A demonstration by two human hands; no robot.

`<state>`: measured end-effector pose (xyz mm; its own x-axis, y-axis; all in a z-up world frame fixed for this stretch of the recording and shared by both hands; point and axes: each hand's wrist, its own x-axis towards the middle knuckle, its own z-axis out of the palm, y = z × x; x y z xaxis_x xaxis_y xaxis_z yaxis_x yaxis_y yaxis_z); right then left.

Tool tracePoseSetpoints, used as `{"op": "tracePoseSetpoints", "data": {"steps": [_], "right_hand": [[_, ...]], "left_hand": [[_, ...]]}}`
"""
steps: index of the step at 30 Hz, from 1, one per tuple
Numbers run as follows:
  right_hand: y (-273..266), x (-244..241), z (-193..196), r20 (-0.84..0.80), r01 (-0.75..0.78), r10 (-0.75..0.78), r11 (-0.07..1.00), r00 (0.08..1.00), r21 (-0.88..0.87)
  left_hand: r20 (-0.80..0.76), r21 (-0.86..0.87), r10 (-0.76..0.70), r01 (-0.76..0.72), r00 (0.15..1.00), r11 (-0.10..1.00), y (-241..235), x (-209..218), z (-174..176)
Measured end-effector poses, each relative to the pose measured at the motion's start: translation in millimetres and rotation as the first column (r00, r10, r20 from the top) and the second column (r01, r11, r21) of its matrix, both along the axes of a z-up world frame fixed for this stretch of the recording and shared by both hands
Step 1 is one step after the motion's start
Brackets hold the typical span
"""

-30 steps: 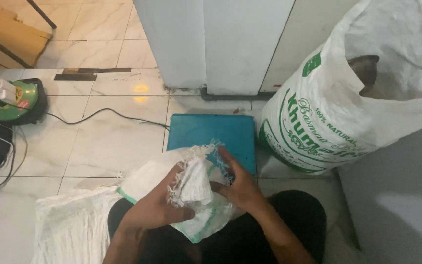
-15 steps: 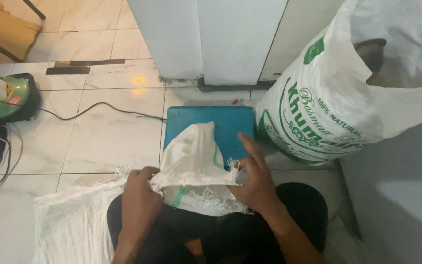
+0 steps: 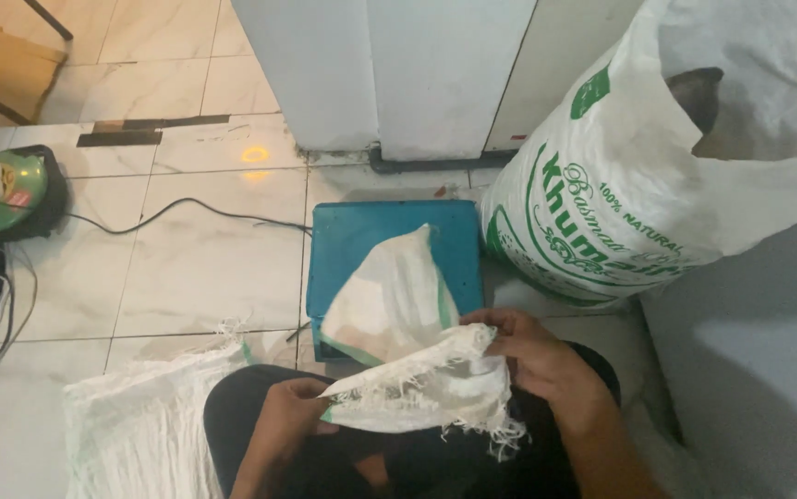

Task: Scooping rice from a large sack into a smaller bag on a digital scale to reach a specific weight.

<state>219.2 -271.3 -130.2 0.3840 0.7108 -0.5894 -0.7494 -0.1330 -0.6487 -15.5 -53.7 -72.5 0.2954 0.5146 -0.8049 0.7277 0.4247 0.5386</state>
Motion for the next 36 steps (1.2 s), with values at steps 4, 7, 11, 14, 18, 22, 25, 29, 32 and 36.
{"op": "tracePoseSetpoints", "data": {"steps": [4, 7, 11, 14, 18, 22, 25, 29, 32, 36], "right_hand": [[-16.4, -0.5, -16.2, -0.081, -0.112, 0.13, 0.974, 0.988, 0.195], [-33.3, -1.9, -21.9, 0.057, -0.522, 0.526, 0.85, 0.849, -0.073], [-21.5, -18.4, -15.3, -0.155, -0.163, 0.205, 0.954, 0.966, 0.252], [-17.5, -30.8, 1.0, -0.277, 0.026, 0.055, 0.96, 0.959, 0.279], [-33.6, -45.0, 7.8, -0.22, -0.162, 0.15, 0.986, 0.964, -0.039], [-8.1, -48.4, 42.1, -0.038, -0.094, 0.09, 0.988, 0.995, -0.126], [15.4, -54.1, 81.0, 0.477, 0.371, -0.093, 0.762, 0.874, -0.53], [16.1, -49.4, 84.8, 0.286, 0.561, -0.483, 0.716, 0.828, -0.416], [-6.8, -45.1, 34.3, -0.187, 0.335, -0.354, 0.933, 0.916, -0.129], [-24.7, -30.4, 7.7, -0.107, -0.419, 0.414, 0.908, 0.904, -0.023]], "left_hand": [[0.175, -0.29, 0.188, -0.132, 0.967, 0.948, 39.4, -21.9, -37.7], [0.512, -0.373, 0.152, 0.059, 0.845, 0.926, 68.7, -41.4, -50.3], [0.517, -0.324, -0.226, 0.434, 0.825, 0.841, 68.0, -34.8, -38.3], [0.364, -0.366, -0.039, 0.181, 0.931, 0.913, 60.0, -37.3, -49.2], [0.637, -0.505, 0.481, -0.145, 0.603, 0.851, 70.1, -40.6, -84.1], [0.862, -0.507, 0.472, 0.321, 0.186, 0.8, 33.9, -21.9, -4.7], [0.52, -0.452, 0.311, -0.053, 0.796, 0.891, 18.2, -5.0, 32.9], [0.346, 0.45, -0.275, 0.099, 0.897, 0.888, 20.2, -3.2, -4.4], [0.25, 0.746, -0.202, -0.056, 0.947, 0.663, 32.1, -9.2, -40.9], [0.499, 0.138, 0.052, -0.139, 0.865, 0.981, 53.3, -9.9, -19.9]]}}
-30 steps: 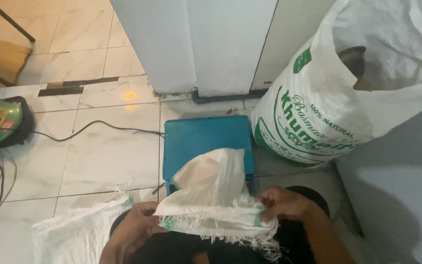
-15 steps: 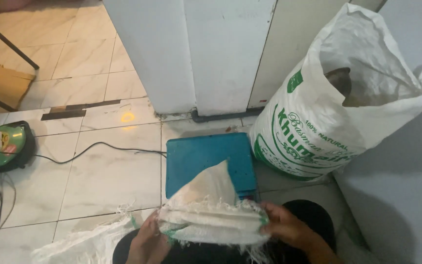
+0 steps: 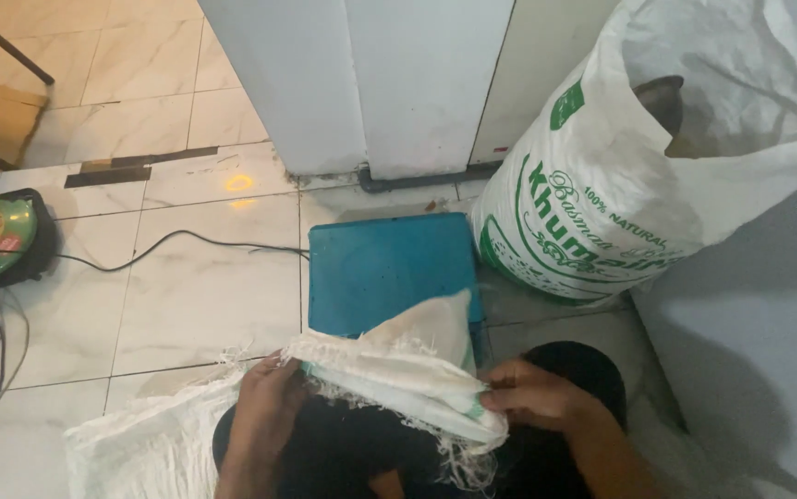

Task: Scooping rice from a large sack into a smaller bag on a digital scale to reach a specific weight.

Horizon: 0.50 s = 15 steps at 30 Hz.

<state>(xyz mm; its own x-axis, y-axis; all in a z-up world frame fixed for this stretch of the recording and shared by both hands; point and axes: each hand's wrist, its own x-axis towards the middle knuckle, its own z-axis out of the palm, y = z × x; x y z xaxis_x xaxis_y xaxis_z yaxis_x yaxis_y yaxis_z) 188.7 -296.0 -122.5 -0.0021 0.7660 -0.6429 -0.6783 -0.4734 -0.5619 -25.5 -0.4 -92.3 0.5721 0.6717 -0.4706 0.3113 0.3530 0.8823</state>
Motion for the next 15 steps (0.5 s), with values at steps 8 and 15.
{"op": "tracePoseSetpoints", "data": {"steps": [8, 15], "right_hand": [[32.4, -2.5, 4.6, -0.139, 0.583, -0.567, 0.778, 0.812, 0.235], [60.4, -25.1, 36.8, 0.851, 0.722, -0.313, 0.684, 0.422, -0.107]], "left_hand": [[0.172, -0.72, 0.179, -0.001, 0.969, 0.694, -5.5, 5.1, -16.1], [-0.23, 0.074, -0.045, 0.063, 0.972, 0.995, -53.3, 32.4, 35.7]]}}
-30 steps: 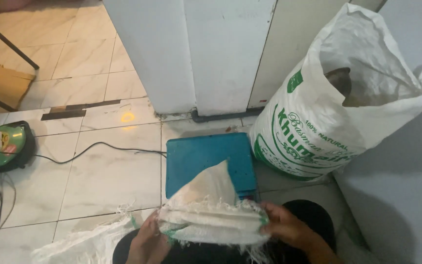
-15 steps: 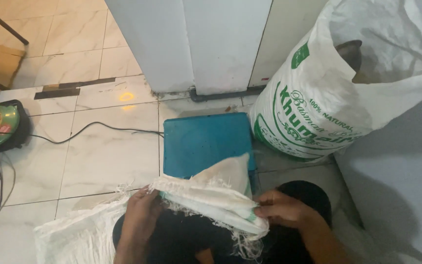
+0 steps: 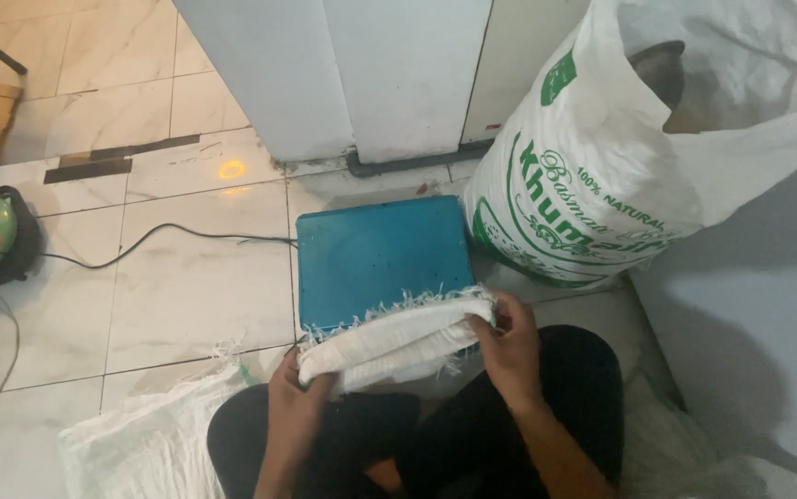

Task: Scooping rice from a large sack into a smaller bag on a digital scale to reach a specific weight.

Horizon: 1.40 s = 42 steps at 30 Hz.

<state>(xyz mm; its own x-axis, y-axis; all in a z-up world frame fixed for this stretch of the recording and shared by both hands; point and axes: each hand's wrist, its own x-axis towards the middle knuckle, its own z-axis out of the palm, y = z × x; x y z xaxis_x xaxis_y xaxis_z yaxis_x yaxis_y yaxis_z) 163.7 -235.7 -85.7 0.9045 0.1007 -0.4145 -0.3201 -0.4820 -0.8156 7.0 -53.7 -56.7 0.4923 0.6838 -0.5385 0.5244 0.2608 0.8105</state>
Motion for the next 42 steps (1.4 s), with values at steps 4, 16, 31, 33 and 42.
{"op": "tracePoseSetpoints", "data": {"steps": [4, 16, 31, 33, 42], "right_hand": [[10.5, 4.6, 32.8, -0.573, 0.512, -0.256, 0.787, 0.779, 0.345], [-4.1, -7.4, 9.1, -0.865, 0.659, 0.03, 0.634, 0.502, 0.404], [-14.7, -24.3, 31.9, -0.9, 0.749, -0.002, 0.556, 0.435, 0.361], [-31.1, -23.9, 0.8, -0.714, 0.398, 0.032, 0.813, 0.699, 0.426], [-60.0, -28.1, -42.3, 0.731, -0.216, 0.361, 0.933, 0.579, -0.289]], "left_hand": [[-0.015, 0.335, -0.02, 0.024, 1.0, 0.942, -4.5, -5.5, -47.9], [-0.053, -0.781, 0.335, -0.248, 0.941, 0.574, 11.8, -8.8, -27.3], [0.272, -0.801, 0.534, -0.12, 0.801, 0.587, 6.6, -18.1, -62.1], [0.391, -0.627, 0.279, 0.032, 0.877, 0.778, 7.1, -26.6, -75.2], [-0.251, 0.167, -0.344, 0.39, 0.905, 0.905, -2.0, -25.6, -59.3]]}}
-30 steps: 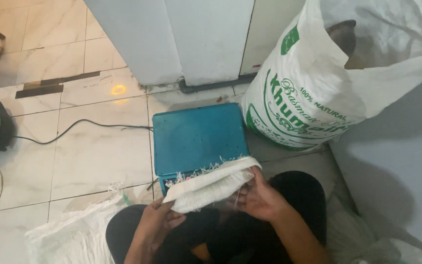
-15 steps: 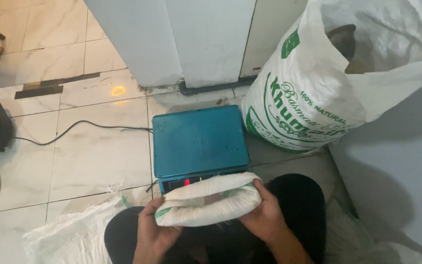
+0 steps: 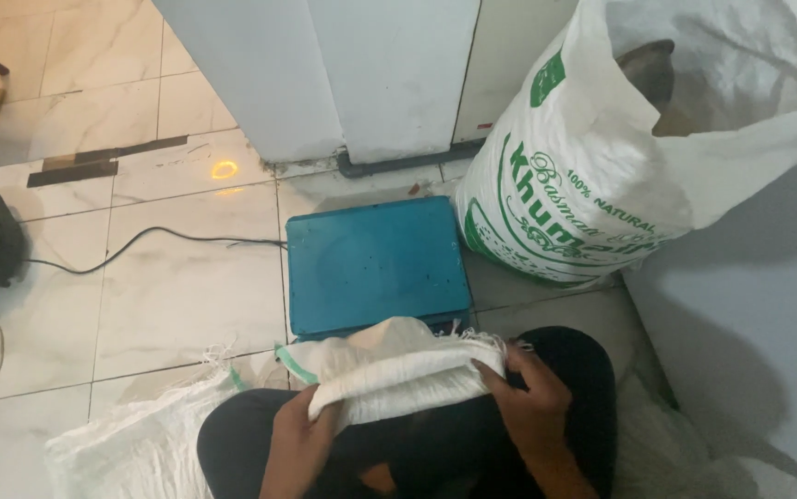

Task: Scooping rice from a large sack into a smaller bag on a digital scale to reach a specific weight.

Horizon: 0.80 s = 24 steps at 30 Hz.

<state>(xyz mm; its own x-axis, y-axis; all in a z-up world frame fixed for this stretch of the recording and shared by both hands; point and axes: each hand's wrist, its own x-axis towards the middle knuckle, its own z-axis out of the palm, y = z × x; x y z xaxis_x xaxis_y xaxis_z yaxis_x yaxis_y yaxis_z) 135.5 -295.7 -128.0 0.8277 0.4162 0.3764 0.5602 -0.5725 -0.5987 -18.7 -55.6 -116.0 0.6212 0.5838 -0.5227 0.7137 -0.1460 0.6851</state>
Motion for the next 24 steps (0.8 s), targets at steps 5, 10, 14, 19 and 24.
{"op": "tracePoseSetpoints", "data": {"steps": [5, 10, 14, 19, 24], "right_hand": [[10.9, -1.7, 23.0, 0.023, 0.021, -0.018, 0.986, 1.0, -0.164], [22.8, 1.2, 50.4, -0.791, 0.137, -0.196, 0.98, 0.579, -0.143], [13.5, -5.0, 14.8, -0.582, -0.066, 0.056, 0.998, 0.811, 0.003], [8.1, -11.2, 3.2, -0.225, -0.073, 0.02, 0.971, 0.974, -0.229], [-0.3, 0.3, 11.7, -0.538, -0.32, 0.145, 0.914, 0.831, -0.247]], "left_hand": [[-0.273, 0.183, 0.124, -0.075, 0.954, 0.98, -15.0, 20.6, 33.2], [0.044, 0.822, 0.061, -0.071, 0.997, 0.565, -25.9, 6.2, 5.1], [-0.087, 0.568, -0.419, 0.391, 0.904, 0.724, -23.7, 8.6, -9.8], [-0.324, 0.347, -0.405, 0.506, 0.855, 0.79, -23.0, 16.0, 9.1], [-0.299, 0.515, -0.448, 0.538, 0.842, 0.667, -14.6, 5.6, 4.2]]}}
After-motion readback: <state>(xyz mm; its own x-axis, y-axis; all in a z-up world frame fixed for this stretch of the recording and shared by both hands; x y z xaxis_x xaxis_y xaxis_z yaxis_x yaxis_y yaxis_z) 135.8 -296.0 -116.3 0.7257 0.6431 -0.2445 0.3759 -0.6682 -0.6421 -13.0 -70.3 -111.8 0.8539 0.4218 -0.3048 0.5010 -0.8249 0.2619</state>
